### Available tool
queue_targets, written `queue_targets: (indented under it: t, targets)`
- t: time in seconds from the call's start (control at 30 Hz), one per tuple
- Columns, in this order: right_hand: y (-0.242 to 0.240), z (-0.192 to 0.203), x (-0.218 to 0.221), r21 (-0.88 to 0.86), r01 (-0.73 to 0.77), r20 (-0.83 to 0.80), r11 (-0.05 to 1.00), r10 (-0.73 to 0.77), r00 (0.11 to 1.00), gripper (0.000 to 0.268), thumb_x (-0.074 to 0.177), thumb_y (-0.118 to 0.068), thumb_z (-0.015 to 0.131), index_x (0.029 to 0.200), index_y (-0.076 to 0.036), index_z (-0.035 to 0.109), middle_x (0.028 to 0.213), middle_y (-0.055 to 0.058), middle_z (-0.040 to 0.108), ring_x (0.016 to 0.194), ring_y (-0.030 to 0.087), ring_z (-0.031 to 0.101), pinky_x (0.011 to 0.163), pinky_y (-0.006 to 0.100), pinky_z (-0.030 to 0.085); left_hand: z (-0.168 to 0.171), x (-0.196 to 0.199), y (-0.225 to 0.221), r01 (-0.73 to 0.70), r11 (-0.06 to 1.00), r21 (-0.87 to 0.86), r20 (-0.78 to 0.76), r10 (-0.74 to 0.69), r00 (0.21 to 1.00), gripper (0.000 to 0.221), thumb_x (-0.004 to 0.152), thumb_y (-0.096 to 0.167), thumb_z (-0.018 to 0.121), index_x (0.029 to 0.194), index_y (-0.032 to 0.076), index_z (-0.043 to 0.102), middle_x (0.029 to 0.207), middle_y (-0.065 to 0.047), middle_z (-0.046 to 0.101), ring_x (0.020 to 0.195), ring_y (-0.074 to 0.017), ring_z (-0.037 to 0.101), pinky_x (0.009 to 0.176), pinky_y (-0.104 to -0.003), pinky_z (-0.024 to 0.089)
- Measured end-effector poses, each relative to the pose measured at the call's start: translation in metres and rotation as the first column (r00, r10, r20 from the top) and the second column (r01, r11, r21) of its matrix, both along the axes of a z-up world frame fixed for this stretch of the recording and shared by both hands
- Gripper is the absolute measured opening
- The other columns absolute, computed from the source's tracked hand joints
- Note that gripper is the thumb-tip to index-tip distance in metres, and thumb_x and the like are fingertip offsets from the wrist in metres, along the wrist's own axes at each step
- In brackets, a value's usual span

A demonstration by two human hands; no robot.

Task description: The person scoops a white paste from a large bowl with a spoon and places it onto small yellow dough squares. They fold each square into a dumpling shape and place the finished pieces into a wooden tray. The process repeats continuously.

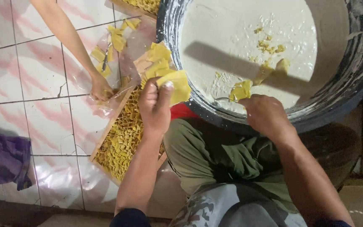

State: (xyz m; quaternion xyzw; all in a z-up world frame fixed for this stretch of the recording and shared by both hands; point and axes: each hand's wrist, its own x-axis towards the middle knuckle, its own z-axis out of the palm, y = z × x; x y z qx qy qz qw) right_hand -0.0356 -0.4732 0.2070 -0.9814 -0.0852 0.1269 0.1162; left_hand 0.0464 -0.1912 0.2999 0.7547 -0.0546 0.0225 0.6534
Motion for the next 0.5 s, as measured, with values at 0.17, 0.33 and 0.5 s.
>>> queue_targets:
  t: [0.17,0.33,0.5]
  targets:
    - [0.02,-0.026,0.004,-0.094,-0.03,-0.002,0.995,0.03,1.0,0.038,0.084,-0.01,0.061,0.117,-0.026,0.074,0.085,0.003,0.069,0.074,0.022,0.072,0.065,0.035,0.056,0.013,-0.002,-0.018,-0.169,0.947,-0.272,-0.294,0.086,0.952,0.017,0.094,0.027,0.07,0.099,0.011,0.067,0.072,0.002,0.059,0.061,-0.0042,0.056,0.054,-0.019,0.046]
    - [0.005,0.007,0.001,0.071,0.015,-0.239,0.997,0.003,0.971,0.04,0.084,-0.008,0.06,0.12,-0.018,0.076,0.092,0.014,0.075,0.088,0.035,0.075,0.079,0.046,0.059,-0.013,0.003,-0.005,-0.197,0.943,-0.267,-0.337,0.1,0.936,0.017,0.091,0.025,0.078,0.093,0.009,0.073,0.072,-0.001,0.064,0.06,-0.0071,0.061,0.052,-0.02,0.047]
    - [0.007,-0.014,0.0,0.026,-0.024,-0.206,0.999,0.028,0.978,0.035,0.087,-0.01,0.06,0.118,-0.013,0.076,0.09,0.014,0.072,0.082,0.033,0.074,0.071,0.043,0.061,-0.041,0.003,0.004,-0.324,0.908,-0.265,-0.46,0.176,0.87,0.018,0.094,0.029,0.073,0.089,0.011,0.073,0.074,-0.004,0.071,0.062,-0.009,0.068,0.05,-0.02,0.045]
